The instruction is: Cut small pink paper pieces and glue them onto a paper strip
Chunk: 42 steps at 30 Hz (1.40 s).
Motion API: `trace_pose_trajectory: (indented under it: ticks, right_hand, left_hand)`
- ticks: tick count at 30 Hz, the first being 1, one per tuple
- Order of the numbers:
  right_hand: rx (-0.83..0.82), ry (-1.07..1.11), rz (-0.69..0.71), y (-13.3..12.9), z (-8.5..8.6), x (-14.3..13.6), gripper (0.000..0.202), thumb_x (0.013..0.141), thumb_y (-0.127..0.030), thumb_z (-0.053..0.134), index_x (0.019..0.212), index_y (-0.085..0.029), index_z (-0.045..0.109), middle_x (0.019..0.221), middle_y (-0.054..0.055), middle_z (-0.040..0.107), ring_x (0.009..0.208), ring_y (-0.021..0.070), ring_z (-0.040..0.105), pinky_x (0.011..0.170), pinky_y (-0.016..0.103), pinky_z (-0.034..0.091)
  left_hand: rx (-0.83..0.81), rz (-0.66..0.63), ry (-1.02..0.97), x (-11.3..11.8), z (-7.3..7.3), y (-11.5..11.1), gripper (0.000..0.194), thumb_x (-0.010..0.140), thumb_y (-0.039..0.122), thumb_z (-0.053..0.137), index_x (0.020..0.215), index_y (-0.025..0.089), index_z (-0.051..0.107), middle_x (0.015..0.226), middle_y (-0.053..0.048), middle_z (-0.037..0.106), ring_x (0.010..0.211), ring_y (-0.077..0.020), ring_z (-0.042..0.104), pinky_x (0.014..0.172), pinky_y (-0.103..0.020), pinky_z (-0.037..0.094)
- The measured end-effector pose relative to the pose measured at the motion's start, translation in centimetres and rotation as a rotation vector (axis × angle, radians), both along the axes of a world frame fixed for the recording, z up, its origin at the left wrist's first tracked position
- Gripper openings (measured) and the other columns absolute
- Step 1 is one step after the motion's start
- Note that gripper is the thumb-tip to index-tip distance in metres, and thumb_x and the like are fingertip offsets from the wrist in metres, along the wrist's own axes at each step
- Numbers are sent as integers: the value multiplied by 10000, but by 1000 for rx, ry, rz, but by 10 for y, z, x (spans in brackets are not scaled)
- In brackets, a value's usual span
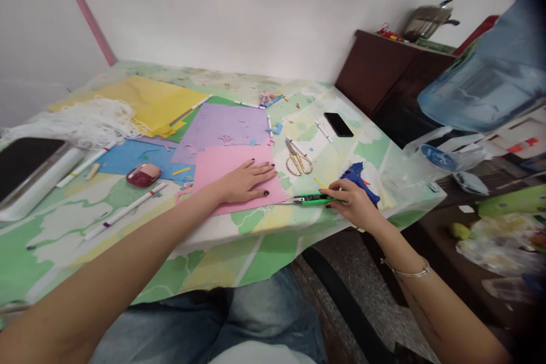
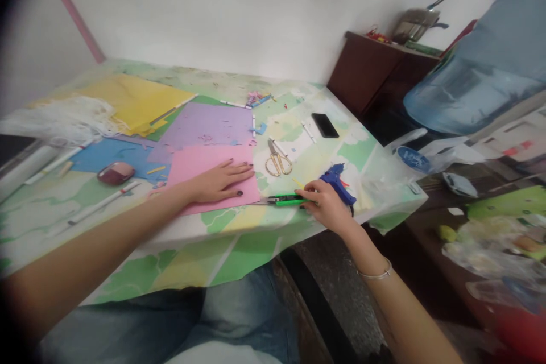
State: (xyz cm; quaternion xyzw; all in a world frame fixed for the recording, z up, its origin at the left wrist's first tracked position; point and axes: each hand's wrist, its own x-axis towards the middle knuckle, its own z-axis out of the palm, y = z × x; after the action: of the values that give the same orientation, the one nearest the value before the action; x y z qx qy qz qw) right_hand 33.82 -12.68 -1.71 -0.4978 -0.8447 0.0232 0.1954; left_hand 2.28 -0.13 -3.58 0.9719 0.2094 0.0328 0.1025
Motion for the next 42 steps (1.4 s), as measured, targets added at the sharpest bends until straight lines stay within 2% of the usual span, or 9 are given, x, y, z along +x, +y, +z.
trace_pose_trajectory:
  ticks: [8,19,23,28,32,42]
  right_hand:
    - [10,7,47,2,1,-14,275,846,-208,547,1097,-194,659,923,120,596,852,237,547,714,392,475]
    - [0,18,2,-19,4,-5,297,848,-205,535,1119,-254,647,924,97,591,856,232,554,722,384,471]
    - [-11,31,-50,-25,5,3,296,838,-213,549,1115,-244,650,938,97,592,856,232,555,708,375,480]
    - [10,66,-136,-30,-1,11,288,834,-248,559,1107,-250,652,957,89,601,860,225,573,713,363,499]
    - [46,46,-135,-26,-4,2,265,832,-259,561,1072,-240,672,923,97,614,835,232,579,701,373,505]
    - [27,20,-6,-10,1,-26,279,845,-229,538,1094,-240,663,903,106,599,806,225,559,681,373,483]
  left_hand:
    - [0,5,-5,0,-1,1,606,909,530,261,1450,288,136,1516,-17,184,1394,-186,146,1119,-395,12]
    - [5,7,1,0,1,0,615,903,543,267,1447,280,152,1516,-18,187,1395,-171,135,1118,-384,9]
    - [-8,9,-3,1,2,-1,588,917,520,240,1448,284,145,1516,-11,187,1395,-162,136,1118,-384,12]
    - [-32,23,-6,1,1,0,541,937,478,194,1444,291,162,1515,-2,189,1395,-150,134,1116,-384,11]
    - [-27,15,-10,1,0,0,556,931,496,196,1446,291,150,1515,-5,187,1395,-155,133,1115,-387,9]
    - [-1,4,-29,-1,-1,0,597,908,509,288,1446,286,155,1511,-15,203,1391,-185,158,1117,-398,26]
